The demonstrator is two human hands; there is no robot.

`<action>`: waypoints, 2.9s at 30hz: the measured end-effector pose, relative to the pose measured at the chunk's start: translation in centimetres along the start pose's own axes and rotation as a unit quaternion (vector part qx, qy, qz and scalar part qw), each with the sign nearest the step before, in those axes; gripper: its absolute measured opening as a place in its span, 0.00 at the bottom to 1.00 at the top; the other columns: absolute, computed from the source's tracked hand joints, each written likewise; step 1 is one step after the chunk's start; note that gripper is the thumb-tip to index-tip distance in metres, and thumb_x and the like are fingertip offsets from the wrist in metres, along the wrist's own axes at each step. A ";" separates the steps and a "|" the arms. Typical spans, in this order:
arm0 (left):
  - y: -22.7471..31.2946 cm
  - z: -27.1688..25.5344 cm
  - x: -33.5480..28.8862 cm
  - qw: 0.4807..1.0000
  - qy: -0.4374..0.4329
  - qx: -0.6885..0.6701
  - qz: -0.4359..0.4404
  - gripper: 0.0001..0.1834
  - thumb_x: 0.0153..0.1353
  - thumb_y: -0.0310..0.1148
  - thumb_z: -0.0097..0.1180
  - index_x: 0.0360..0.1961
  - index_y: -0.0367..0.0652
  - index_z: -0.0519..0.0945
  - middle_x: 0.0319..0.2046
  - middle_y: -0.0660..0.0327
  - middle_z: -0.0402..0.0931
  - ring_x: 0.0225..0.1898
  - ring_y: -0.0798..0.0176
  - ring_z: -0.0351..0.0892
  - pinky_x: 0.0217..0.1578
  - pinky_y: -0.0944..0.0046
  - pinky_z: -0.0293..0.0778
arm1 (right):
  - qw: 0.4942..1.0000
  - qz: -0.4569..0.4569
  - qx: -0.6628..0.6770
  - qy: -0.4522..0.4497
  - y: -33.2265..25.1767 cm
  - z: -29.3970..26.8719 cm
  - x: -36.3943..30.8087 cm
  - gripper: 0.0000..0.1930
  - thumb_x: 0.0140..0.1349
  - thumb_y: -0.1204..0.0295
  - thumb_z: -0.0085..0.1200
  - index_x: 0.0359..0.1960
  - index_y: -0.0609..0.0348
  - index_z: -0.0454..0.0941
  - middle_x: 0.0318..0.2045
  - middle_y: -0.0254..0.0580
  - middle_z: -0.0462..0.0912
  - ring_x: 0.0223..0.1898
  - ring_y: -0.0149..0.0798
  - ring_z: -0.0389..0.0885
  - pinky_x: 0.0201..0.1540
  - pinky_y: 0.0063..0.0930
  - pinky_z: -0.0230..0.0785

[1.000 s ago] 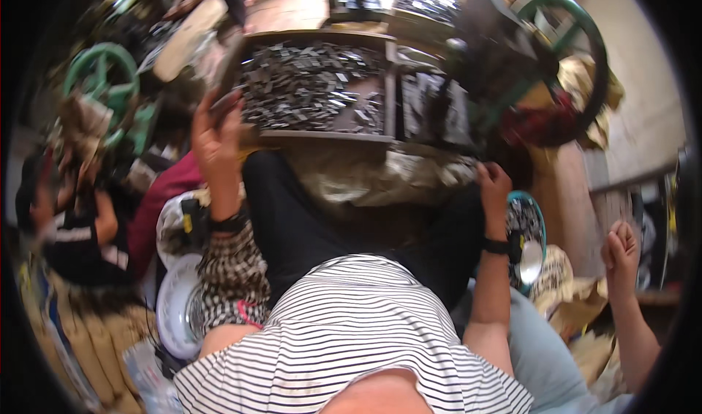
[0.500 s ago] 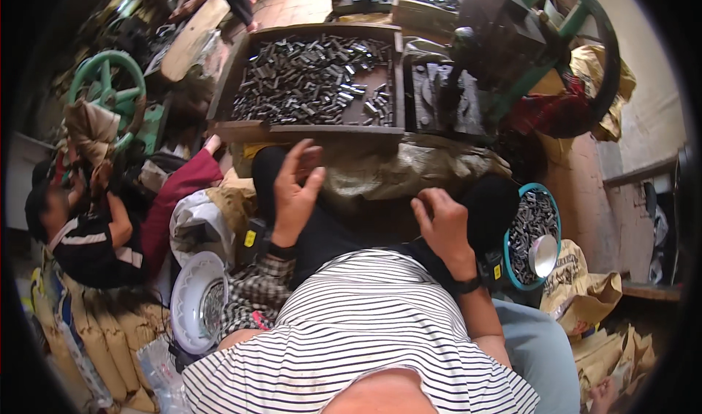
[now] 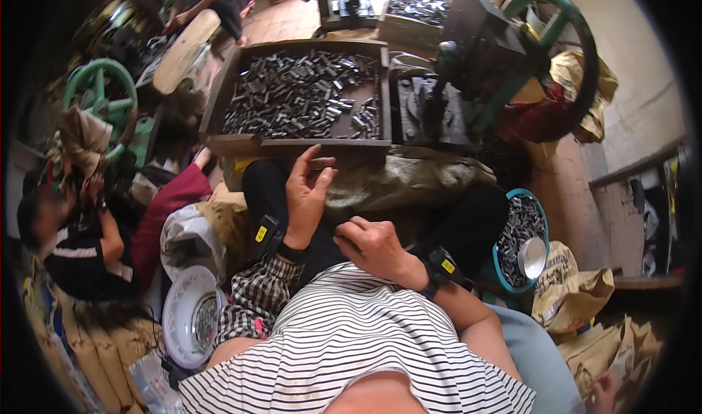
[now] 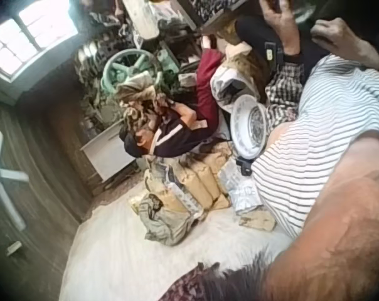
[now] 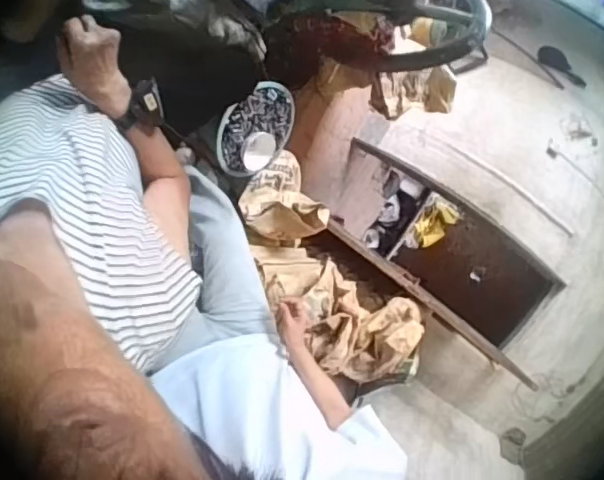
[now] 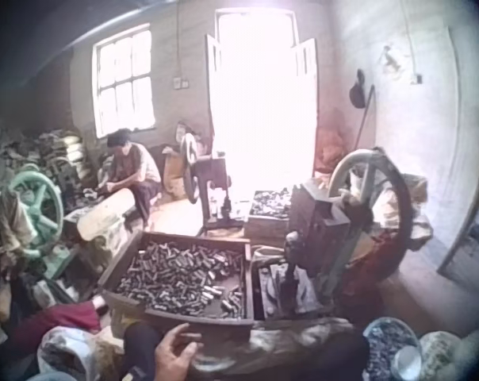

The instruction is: The person is manually assembling small metal components by fitting pins into cylindrical metal pieces and placing them in a press.

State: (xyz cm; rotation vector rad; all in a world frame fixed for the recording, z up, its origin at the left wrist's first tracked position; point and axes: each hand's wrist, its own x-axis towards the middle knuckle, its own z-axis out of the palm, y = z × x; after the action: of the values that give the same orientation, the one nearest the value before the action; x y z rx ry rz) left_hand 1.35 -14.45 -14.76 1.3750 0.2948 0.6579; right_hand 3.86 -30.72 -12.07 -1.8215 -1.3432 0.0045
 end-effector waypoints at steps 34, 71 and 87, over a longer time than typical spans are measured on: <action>-0.3 1.7 -0.6 0.998 0.033 -0.051 -0.020 0.19 0.64 0.23 0.48 0.57 0.37 0.67 0.40 0.55 0.78 0.35 0.67 0.79 0.38 0.69 0.76 | 0.997 -0.032 0.054 0.037 -2.1 3.1 -1.8 0.06 0.48 0.73 0.57 0.25 0.59 0.73 0.23 0.42 0.77 0.24 0.47 0.79 0.26 0.36 0.72; -3.1 -2.4 2.7 0.994 0.020 0.095 -0.046 0.18 0.63 0.27 0.52 0.54 0.41 0.71 0.40 0.60 0.78 0.28 0.74 0.75 0.30 0.75 0.72 | 0.983 0.126 0.129 -0.020 4.2 2.8 -3.1 0.14 0.52 0.61 0.59 0.23 0.61 0.76 0.20 0.50 0.79 0.27 0.52 0.80 0.31 0.43 0.72; -5.1 -12.4 3.0 0.965 0.122 0.232 0.011 0.19 0.64 0.26 0.50 0.57 0.42 0.69 0.39 0.59 0.78 0.28 0.73 0.75 0.28 0.75 0.71 | 0.956 0.223 0.186 -0.042 6.6 3.0 -4.6 0.13 0.55 0.64 0.56 0.28 0.64 0.78 0.23 0.49 0.81 0.28 0.49 0.80 0.34 0.39 0.71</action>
State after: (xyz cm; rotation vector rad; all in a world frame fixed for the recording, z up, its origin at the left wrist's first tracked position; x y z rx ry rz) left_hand -1.90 -2.97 -21.58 1.7459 0.6639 0.8105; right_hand 5.73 -32.87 -20.15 -1.7673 -0.8837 0.5449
